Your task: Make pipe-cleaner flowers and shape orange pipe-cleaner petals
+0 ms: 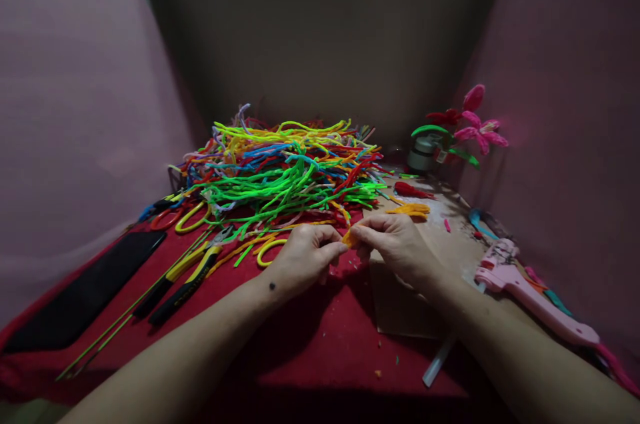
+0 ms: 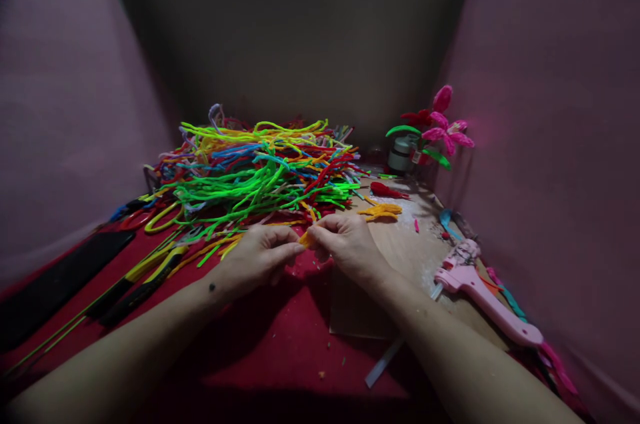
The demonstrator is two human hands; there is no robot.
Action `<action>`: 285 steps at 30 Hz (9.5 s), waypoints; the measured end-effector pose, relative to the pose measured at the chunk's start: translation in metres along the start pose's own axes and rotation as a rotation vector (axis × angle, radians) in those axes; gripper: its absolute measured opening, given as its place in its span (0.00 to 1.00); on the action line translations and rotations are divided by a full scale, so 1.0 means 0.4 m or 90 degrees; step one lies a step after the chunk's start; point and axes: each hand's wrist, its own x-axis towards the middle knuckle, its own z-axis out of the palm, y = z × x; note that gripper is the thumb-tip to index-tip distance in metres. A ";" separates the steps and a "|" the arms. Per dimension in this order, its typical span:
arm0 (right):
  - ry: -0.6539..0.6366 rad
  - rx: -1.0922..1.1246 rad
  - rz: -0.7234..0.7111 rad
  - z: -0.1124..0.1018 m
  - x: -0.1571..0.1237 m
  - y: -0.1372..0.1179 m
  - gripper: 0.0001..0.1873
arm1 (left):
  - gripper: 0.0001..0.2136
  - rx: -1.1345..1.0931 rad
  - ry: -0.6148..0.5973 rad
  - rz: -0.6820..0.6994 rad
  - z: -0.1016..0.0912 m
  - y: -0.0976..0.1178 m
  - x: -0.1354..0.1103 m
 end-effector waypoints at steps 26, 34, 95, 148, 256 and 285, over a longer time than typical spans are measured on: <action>0.011 0.078 -0.023 0.035 -0.008 0.008 0.15 | 0.07 -0.119 -0.004 -0.039 0.011 0.015 -0.006; -0.051 0.156 0.017 0.034 -0.014 0.000 0.12 | 0.09 -0.147 0.022 -0.039 0.008 0.016 -0.010; 0.143 0.110 0.008 0.025 -0.011 0.011 0.12 | 0.09 -0.367 -0.100 -0.065 0.063 -0.040 0.020; -0.071 0.054 0.058 0.022 -0.012 -0.002 0.13 | 0.10 -0.126 0.028 0.054 -0.013 0.007 0.008; -0.042 0.155 0.116 0.017 -0.018 0.003 0.10 | 0.13 -0.190 0.045 0.102 0.002 -0.001 0.012; -0.067 0.218 0.151 0.025 -0.030 0.000 0.11 | 0.07 -0.261 0.038 0.043 -0.007 0.013 0.005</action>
